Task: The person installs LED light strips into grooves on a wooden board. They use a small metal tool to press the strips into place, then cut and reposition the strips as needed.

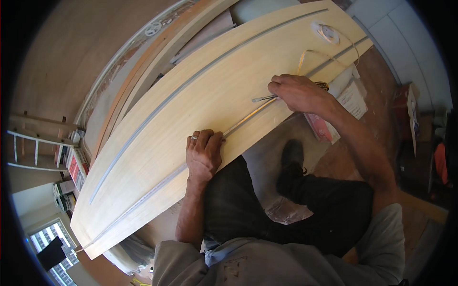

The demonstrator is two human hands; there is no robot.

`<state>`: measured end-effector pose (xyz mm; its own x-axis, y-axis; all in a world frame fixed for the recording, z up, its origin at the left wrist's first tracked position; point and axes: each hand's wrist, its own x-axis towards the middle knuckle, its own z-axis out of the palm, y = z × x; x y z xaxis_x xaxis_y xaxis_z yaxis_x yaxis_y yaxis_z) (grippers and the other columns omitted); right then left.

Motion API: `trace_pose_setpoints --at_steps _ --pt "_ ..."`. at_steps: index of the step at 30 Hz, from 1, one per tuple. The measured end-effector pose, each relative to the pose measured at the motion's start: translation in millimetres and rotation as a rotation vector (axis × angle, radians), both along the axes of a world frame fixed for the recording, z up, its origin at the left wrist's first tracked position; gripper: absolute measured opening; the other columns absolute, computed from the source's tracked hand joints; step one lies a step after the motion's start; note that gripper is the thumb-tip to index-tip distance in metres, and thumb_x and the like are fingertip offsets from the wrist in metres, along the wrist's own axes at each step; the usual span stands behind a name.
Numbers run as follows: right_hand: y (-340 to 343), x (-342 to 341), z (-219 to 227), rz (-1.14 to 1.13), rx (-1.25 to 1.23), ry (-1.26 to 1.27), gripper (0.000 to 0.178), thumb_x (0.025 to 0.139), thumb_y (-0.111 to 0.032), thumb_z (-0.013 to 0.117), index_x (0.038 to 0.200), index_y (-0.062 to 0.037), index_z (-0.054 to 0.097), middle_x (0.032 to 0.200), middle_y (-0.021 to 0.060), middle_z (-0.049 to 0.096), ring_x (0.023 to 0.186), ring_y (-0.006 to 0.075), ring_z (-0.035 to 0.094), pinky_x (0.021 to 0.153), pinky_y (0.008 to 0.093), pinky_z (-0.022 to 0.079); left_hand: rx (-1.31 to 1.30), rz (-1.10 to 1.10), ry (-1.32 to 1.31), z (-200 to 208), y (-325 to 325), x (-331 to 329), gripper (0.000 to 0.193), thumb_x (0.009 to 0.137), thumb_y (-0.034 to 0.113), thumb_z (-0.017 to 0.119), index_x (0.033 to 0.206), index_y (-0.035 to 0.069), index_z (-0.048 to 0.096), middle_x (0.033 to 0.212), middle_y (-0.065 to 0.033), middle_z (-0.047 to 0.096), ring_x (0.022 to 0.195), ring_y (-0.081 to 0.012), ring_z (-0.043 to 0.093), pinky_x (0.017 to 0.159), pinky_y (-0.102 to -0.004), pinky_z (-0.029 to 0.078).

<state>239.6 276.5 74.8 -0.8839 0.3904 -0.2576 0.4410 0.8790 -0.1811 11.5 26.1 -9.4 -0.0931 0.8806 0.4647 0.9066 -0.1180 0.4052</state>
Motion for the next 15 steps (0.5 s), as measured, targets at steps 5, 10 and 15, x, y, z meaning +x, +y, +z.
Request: trace_pose_setpoints --at_steps 5,10,15 --pt "2.1 -2.5 4.6 -0.028 -0.035 -0.022 0.012 0.089 0.005 0.063 0.100 -0.0001 0.059 0.107 0.0152 0.063 0.112 0.0373 0.064 0.091 0.0470 0.053 -0.015 -0.007 0.002 2.6 -0.1 0.9 0.027 0.079 0.000 0.083 0.103 0.005 0.075 0.098 -0.0117 0.068 0.084 -0.0320 0.065 0.075 -0.0451 0.049" --pt "1.9 -2.6 13.8 -0.002 -0.103 -0.041 0.012 0.088 0.004 0.065 0.099 -0.0009 0.063 0.106 0.0137 0.063 0.111 0.0356 0.065 0.091 0.0467 0.054 -0.027 0.009 -0.005 1.9 -0.4 1.6 0.018 0.086 0.011 0.081 0.102 0.009 0.073 0.096 -0.0062 0.066 0.085 -0.0295 0.064 0.074 -0.0449 0.047" --pt "-1.6 -6.6 31.5 0.043 -0.072 -0.071 0.011 0.089 0.002 0.065 0.099 0.0000 0.069 0.108 0.0139 0.066 0.111 0.0358 0.066 0.092 0.0478 0.056 -0.036 0.013 -0.042 5.4 0.1 2.7 0.023 0.081 0.007 0.085 0.101 0.009 0.074 0.096 -0.0076 0.067 0.083 -0.0300 0.064 0.073 -0.0443 0.047"
